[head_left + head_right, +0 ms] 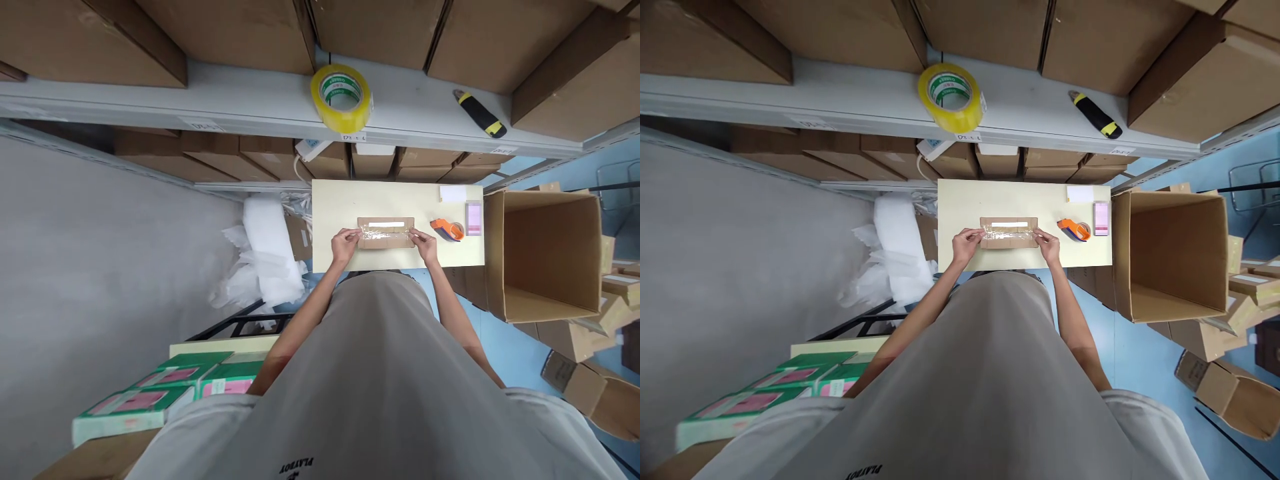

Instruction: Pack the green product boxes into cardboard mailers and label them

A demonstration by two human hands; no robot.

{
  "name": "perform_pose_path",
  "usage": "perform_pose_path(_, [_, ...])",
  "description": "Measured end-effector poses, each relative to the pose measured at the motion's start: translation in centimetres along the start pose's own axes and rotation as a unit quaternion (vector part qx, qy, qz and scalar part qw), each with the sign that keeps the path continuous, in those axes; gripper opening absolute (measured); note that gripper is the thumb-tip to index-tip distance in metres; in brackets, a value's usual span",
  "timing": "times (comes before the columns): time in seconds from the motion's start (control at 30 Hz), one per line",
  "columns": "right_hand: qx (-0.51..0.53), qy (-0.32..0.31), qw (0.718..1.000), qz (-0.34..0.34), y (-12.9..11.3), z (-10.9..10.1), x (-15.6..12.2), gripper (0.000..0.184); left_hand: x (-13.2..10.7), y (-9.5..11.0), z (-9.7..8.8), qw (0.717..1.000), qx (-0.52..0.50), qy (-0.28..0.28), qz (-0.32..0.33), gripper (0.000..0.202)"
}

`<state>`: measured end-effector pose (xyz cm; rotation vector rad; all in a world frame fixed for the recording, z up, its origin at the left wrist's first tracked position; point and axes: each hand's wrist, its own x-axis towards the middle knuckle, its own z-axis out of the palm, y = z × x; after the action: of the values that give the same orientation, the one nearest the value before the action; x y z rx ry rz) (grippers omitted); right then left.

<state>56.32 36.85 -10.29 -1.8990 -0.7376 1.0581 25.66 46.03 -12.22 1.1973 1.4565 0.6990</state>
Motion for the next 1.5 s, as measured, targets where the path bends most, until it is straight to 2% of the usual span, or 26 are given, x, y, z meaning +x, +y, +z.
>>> perform_pose_path(0.37, [-0.051,0.051,0.997,-0.010,-0.2,0.8,-1.3,0.046,-0.5,-0.4,0.0,1.000,-0.006,-0.003,0.005,0.028])
perform_pose_path(0.5, [-0.117,0.067,0.991,-0.023,-0.8,0.9,-1.9,0.045,-0.5,-0.5,-0.1,1.000,0.014,-0.007,0.024,0.025])
perform_pose_path(0.6, [-0.161,0.060,0.984,-0.035,-1.2,0.9,-1.9,0.044,-0.4,-0.6,0.0,1.000,0.021,0.002,0.023,0.022])
perform_pose_path(0.73, [-0.170,0.051,0.983,-0.039,-1.4,0.5,-1.3,0.040,-0.5,-0.5,0.6,0.999,0.012,0.039,-0.018,0.018])
perform_pose_path(0.9, [-0.178,0.041,0.982,-0.047,-0.9,-0.3,-1.0,0.035,-1.1,0.0,1.6,0.997,0.005,0.072,-0.015,0.019])
perform_pose_path(1.0, [-0.180,0.008,0.982,-0.051,-0.7,-0.8,-0.9,0.033,-1.0,0.3,2.1,0.996,0.011,0.085,-0.029,0.016])
perform_pose_path(1.13, [-0.168,-0.055,0.979,-0.097,-0.5,-2.8,0.2,0.042,-0.9,1.5,2.7,0.990,0.077,0.110,-0.041,0.014])
perform_pose_path(1.23, [-0.211,-0.007,0.971,-0.115,0.4,-6.3,1.7,0.051,-1.5,3.1,3.2,0.980,0.139,0.144,0.016,0.026])
perform_pose_path(1.3, [-0.273,0.042,0.956,-0.094,1.5,-8.8,2.9,0.052,-2.2,4.5,3.9,0.970,0.168,0.161,0.073,0.032])
perform_pose_path(1.37, [-0.320,0.063,0.943,-0.068,2.8,-10.7,4.0,0.051,-2.9,6.0,4.8,0.962,0.185,0.163,0.115,0.030])
perform_pose_path(1.43, [-0.345,0.059,0.935,-0.049,3.8,-11.6,5.0,0.051,-3.5,7.4,5.9,0.960,0.186,0.154,0.140,0.026])
perform_pose_path(1.5, [-0.366,0.037,0.929,-0.036,4.3,-11.7,5.6,0.049,-3.8,8.5,7.1,0.962,0.182,0.139,0.151,0.024])
